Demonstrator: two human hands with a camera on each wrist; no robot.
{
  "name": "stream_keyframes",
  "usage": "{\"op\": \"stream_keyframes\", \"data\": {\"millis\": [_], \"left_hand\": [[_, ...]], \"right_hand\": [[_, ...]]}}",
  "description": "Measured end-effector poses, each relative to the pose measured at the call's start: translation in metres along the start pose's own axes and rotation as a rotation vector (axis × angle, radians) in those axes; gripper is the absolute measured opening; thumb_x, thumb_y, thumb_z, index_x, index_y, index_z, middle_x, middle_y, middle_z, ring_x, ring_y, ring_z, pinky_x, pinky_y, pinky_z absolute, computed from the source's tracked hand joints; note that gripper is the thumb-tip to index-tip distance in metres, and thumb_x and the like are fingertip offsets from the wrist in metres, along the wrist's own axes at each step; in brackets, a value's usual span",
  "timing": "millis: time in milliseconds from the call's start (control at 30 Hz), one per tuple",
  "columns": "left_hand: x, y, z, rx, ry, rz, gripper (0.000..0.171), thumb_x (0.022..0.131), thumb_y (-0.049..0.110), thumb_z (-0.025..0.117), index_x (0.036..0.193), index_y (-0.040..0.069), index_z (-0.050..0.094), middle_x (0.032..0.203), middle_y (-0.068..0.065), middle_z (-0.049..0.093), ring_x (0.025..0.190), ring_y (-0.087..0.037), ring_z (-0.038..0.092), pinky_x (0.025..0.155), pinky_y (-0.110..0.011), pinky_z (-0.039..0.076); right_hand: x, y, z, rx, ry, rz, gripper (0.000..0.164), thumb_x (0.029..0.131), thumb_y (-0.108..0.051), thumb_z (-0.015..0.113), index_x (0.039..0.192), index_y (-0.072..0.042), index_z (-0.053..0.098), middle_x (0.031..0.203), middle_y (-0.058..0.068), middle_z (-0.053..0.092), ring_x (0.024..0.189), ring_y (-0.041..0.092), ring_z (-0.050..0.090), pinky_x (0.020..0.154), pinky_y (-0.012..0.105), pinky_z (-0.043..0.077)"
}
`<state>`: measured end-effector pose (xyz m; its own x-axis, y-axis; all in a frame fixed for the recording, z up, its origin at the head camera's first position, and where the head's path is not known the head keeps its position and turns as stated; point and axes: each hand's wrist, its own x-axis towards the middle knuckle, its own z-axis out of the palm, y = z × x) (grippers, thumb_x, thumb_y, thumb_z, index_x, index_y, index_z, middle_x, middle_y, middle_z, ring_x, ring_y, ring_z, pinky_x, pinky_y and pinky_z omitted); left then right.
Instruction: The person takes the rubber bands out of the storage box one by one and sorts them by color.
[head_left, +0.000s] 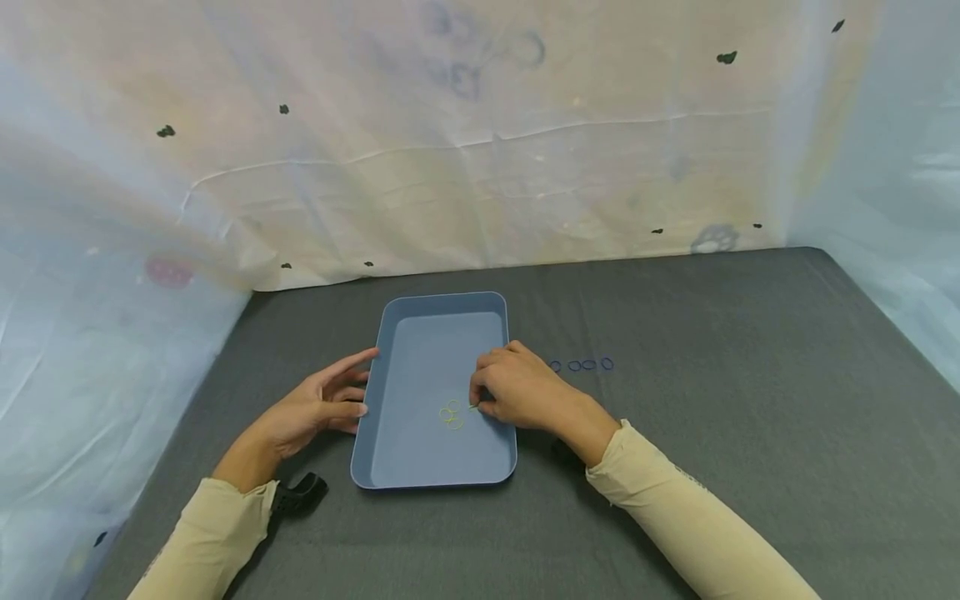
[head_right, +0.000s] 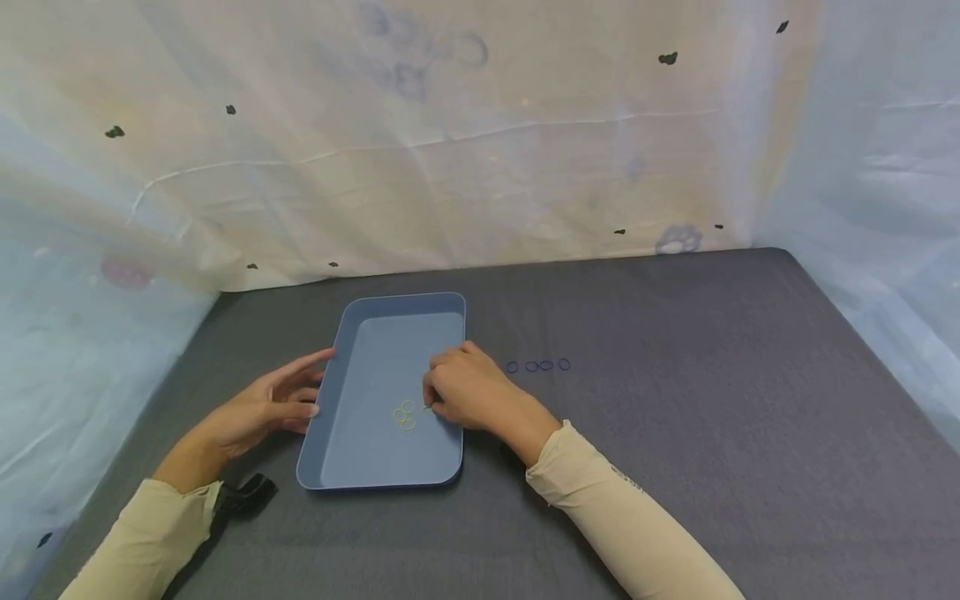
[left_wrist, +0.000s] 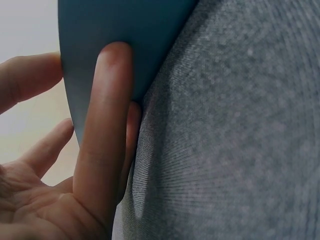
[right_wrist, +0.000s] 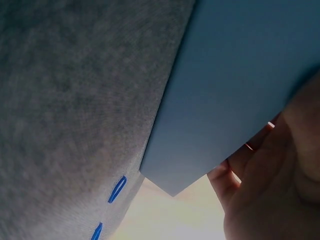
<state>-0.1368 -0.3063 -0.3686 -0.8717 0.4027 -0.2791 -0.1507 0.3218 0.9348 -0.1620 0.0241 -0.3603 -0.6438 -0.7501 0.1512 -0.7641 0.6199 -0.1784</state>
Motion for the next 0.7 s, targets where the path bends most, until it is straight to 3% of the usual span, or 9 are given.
{"op": "stream_keyframes", "data": {"millis": [367,700], "left_hand": [[0.0003,-0.0002,0.0,0.008,-0.013,0.016,0.082,0.094,0.011,0.067,0.161,0.023,0.02,0.157,-0.024,0.025,0.113,-0.009,0.061,0.085,-0.043,0.055],[0.0015,-0.0043,-0.0001,-0.012,-0.023,0.025,0.083,0.095,0.008,0.066,0.161,0.021,0.017,0.156,-0.025,0.027,0.112,-0.007,0.063,0.086,-0.043,0.055]], "right_hand": [[-0.0006,0.002,-0.0004,-0.023,0.04,-0.021,0.008,0.087,-0.021,0.075,0.081,-0.026,0.073,0.083,-0.01,0.064,0.086,0.011,0.061,0.087,0.035,0.042],[-0.001,0.0071,-0.0067,0.054,0.058,-0.033,0.004,0.087,-0.023,0.076,0.084,-0.023,0.074,0.089,-0.008,0.066,0.09,0.011,0.064,0.088,0.037,0.049]]}}
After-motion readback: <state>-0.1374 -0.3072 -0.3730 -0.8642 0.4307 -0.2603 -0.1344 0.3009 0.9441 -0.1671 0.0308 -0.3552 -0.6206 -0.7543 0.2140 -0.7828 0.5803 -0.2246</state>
